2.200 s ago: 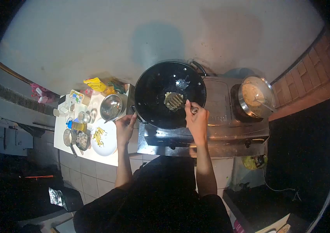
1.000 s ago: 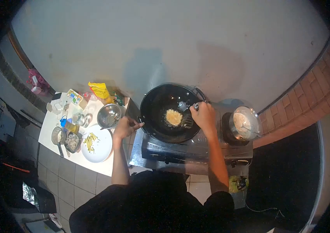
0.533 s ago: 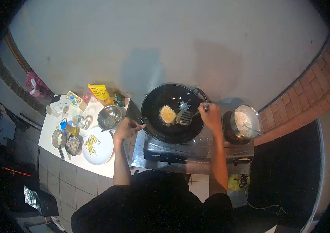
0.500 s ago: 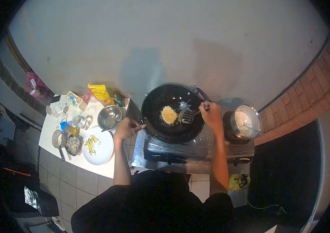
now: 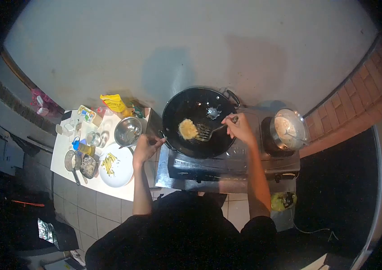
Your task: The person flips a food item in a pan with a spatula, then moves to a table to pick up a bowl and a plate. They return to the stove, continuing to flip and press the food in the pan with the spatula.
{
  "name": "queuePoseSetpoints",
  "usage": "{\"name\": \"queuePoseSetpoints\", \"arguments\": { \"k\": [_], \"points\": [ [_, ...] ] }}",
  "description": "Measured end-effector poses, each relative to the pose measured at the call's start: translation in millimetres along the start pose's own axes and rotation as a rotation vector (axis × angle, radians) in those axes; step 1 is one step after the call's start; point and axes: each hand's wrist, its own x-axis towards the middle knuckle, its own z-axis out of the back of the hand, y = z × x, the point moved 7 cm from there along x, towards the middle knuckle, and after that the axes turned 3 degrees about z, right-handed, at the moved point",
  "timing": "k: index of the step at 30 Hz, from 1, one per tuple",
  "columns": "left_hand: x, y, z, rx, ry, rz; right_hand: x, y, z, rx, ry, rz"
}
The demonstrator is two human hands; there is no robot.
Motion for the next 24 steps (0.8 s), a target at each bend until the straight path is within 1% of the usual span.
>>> {"name": "queuePoseSetpoints", "arguments": {
  "k": [2,3,5,6,8,12,14,18,20,21,23,24],
  "points": [
    [-3,-1,0,0.000,-0.015,0.010,-4,-11,-7,0.194,-0.098,-0.030],
    [-5,-2,0,-0.008,-0.037,0.018,-6,-14,-13,0.196,-0.095,-0.033],
    [-8,-2,-2,-0.013,-0.067,-0.001,-10,-20,-16,0.247,-0.189,-0.026],
    [-9,-3,-1,-0.017,-0.094,-0.026,-12,-18,-21,0.249,-0.183,-0.024],
    [-9,1,-2,-0.005,-0.096,-0.011,-16,-17,-23,0.323,-0.263,-0.029],
    [-13,-1,-1,0.007,-0.102,-0.011,-15,-21,-23,0.266,-0.249,-0.032],
    [-13,-2,-2,0.009,-0.121,-0.013,-16,-14,-20,0.220,-0.173,0.002],
    [-13,-3,-2,0.015,-0.151,-0.041,-18,-12,-7,0.198,-0.220,-0.003],
    [-11,-1,-1,0.018,-0.132,-0.018,-24,-4,-13,0.188,-0.158,-0.044],
    [-10,-1,-2,0.021,-0.114,0.006,-24,-7,-12,0.187,-0.163,-0.047],
    [-10,-4,-2,0.013,-0.094,0.024,-23,-11,-6,0.174,-0.256,0.021],
    [-10,-5,-2,0.008,-0.079,0.046,-24,-8,-7,0.174,-0.258,0.021]
  ]
}}
